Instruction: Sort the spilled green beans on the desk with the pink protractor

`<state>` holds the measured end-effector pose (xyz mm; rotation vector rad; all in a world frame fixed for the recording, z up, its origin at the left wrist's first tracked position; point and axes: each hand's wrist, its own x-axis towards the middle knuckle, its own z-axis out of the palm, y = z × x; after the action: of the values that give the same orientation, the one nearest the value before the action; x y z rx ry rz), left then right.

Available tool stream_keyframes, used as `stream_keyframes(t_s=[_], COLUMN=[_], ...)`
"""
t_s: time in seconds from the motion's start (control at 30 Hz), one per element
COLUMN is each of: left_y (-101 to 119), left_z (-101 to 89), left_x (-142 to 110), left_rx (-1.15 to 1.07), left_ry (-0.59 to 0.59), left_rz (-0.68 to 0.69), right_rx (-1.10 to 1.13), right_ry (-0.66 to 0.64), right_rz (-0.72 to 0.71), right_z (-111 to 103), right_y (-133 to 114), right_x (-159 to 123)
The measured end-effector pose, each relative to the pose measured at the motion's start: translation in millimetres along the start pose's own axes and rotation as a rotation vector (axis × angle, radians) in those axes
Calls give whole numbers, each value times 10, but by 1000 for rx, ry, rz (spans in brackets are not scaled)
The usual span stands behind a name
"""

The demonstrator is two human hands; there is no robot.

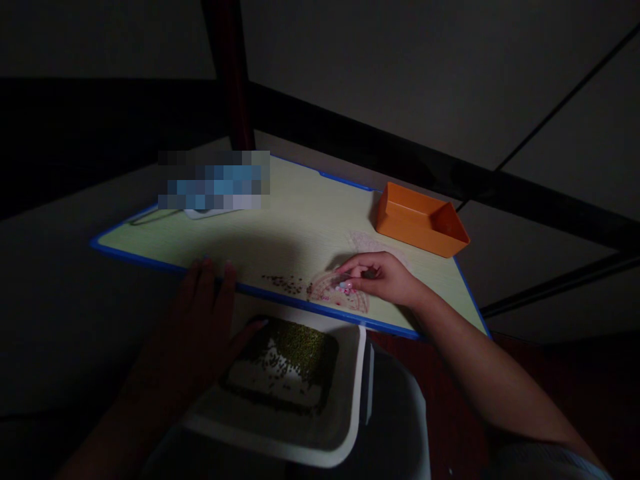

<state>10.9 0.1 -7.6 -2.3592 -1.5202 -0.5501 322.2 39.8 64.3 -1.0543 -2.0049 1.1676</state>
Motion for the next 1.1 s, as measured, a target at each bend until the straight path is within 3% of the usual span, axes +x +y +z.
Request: stream_keyframes(t_s=[0.2,0.7,1.1], left_y=[5,-8,5], left_z=[-1,6,0], left_x=[15,19,18], left_rx=[4,13,11], left_ry=[14,0,-10], left_rz=[-26,-14,-5], right_rx=[24,-39,-101], right_ry=[-34,112,168], right_rz=[-46,73,-4], right_z=[7,-47,7], right_y=[-15,6,105], right_x=[-4,-34,41])
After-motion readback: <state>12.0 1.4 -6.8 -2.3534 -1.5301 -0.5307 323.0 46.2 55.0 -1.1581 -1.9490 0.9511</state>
